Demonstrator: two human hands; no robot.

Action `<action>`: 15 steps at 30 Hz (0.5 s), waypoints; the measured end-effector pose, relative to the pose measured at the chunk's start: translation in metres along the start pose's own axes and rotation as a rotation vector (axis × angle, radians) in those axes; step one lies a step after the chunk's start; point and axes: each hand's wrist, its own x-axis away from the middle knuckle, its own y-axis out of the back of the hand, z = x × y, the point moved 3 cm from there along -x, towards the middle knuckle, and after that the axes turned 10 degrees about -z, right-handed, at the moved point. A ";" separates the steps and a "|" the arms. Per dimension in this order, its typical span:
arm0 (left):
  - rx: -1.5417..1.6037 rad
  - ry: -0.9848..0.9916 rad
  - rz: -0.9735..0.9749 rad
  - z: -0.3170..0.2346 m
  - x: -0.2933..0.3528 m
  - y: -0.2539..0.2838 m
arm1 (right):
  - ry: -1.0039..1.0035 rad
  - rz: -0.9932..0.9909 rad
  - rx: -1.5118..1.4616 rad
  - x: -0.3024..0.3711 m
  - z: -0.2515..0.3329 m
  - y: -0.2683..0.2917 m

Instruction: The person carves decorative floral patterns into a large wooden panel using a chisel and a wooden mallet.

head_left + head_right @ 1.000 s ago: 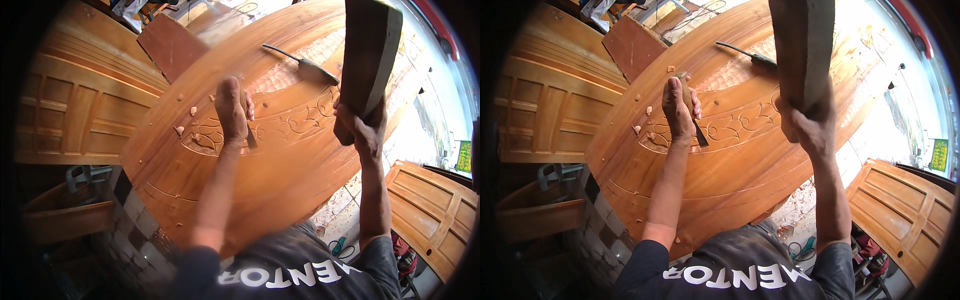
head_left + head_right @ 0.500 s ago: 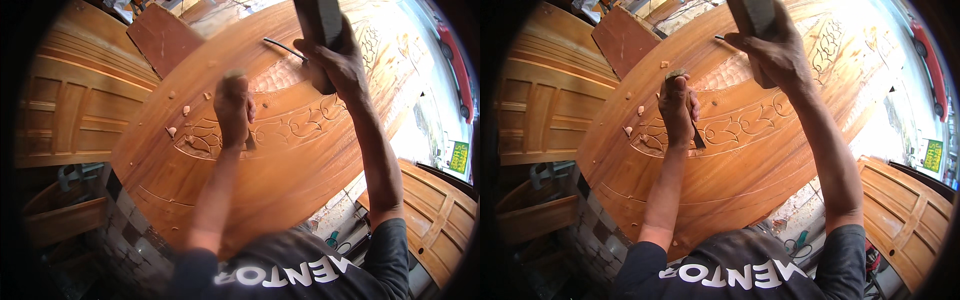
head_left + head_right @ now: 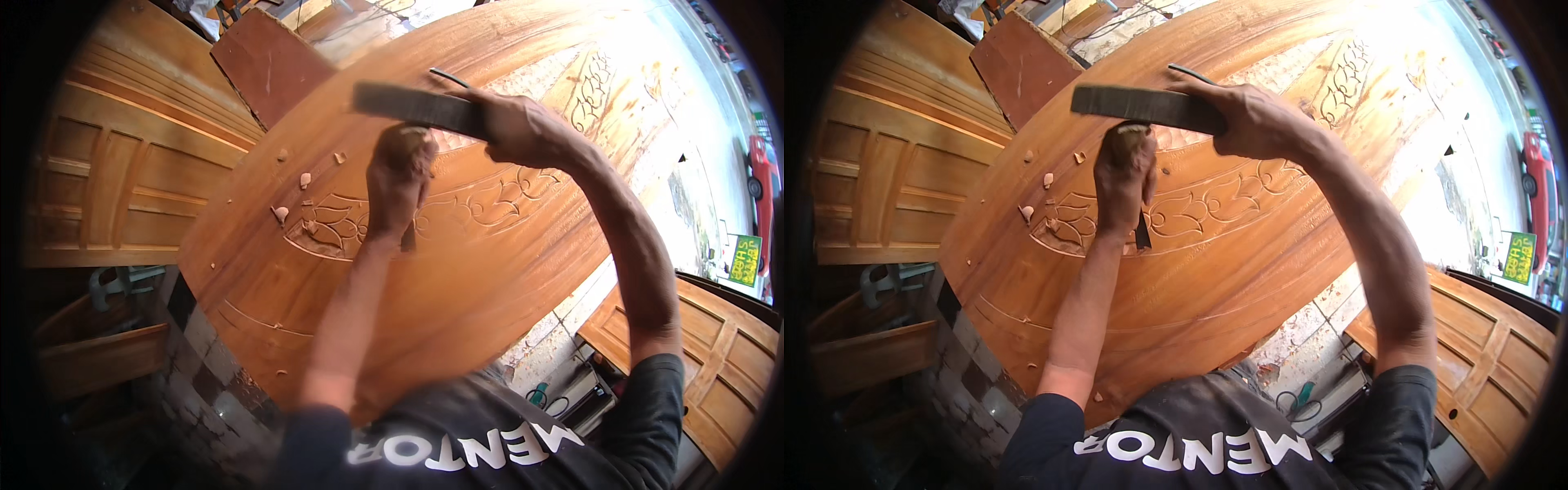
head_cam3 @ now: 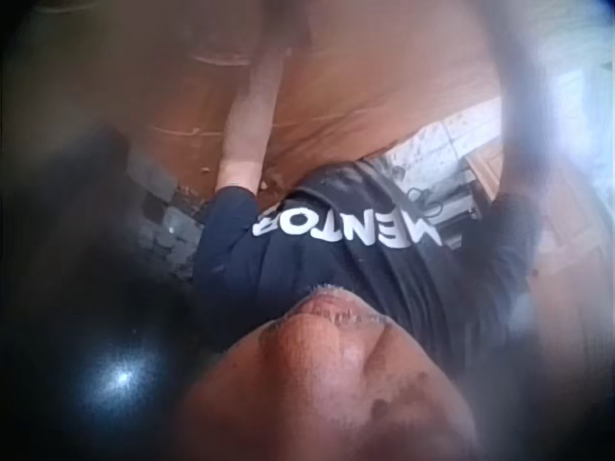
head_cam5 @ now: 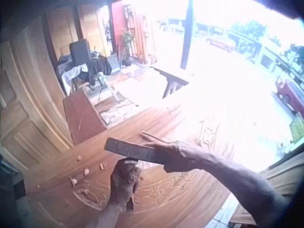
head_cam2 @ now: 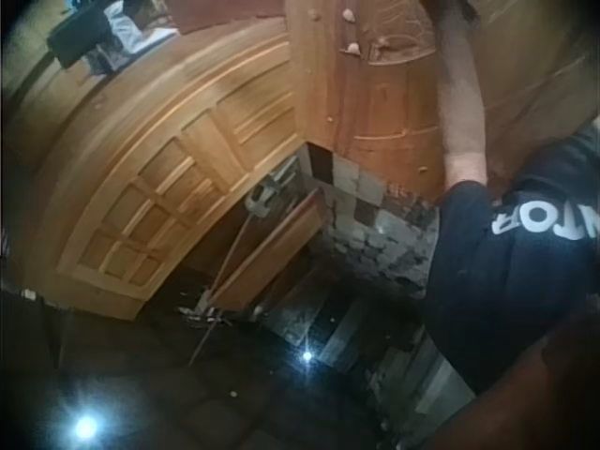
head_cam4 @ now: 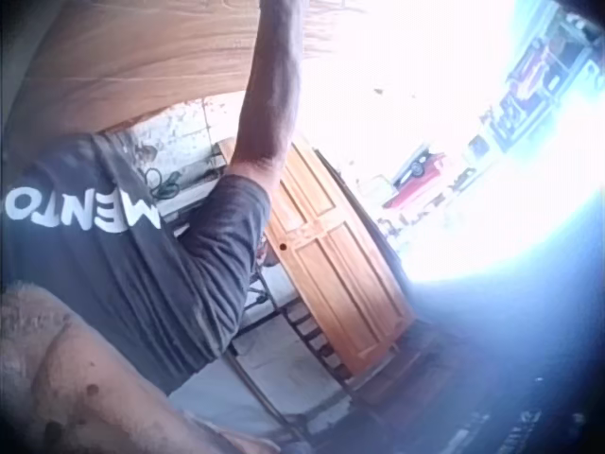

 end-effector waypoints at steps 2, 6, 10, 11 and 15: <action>0.011 -0.010 -0.003 0.003 -0.001 -0.001 | 0.159 -0.199 0.030 0.002 -0.026 0.003; 0.025 0.089 -0.009 0.018 -0.012 0.002 | -0.157 -0.595 -0.430 -0.008 -0.032 0.009; -0.001 0.026 -0.024 0.012 -0.002 0.012 | 0.095 -0.168 0.156 0.008 0.000 -0.008; 0.013 0.005 -0.013 0.010 -0.004 0.013 | -0.025 -0.002 0.083 0.006 0.007 -0.005; 0.025 0.023 -0.001 0.014 -0.003 0.003 | -0.132 -0.398 -0.506 0.007 -0.030 0.003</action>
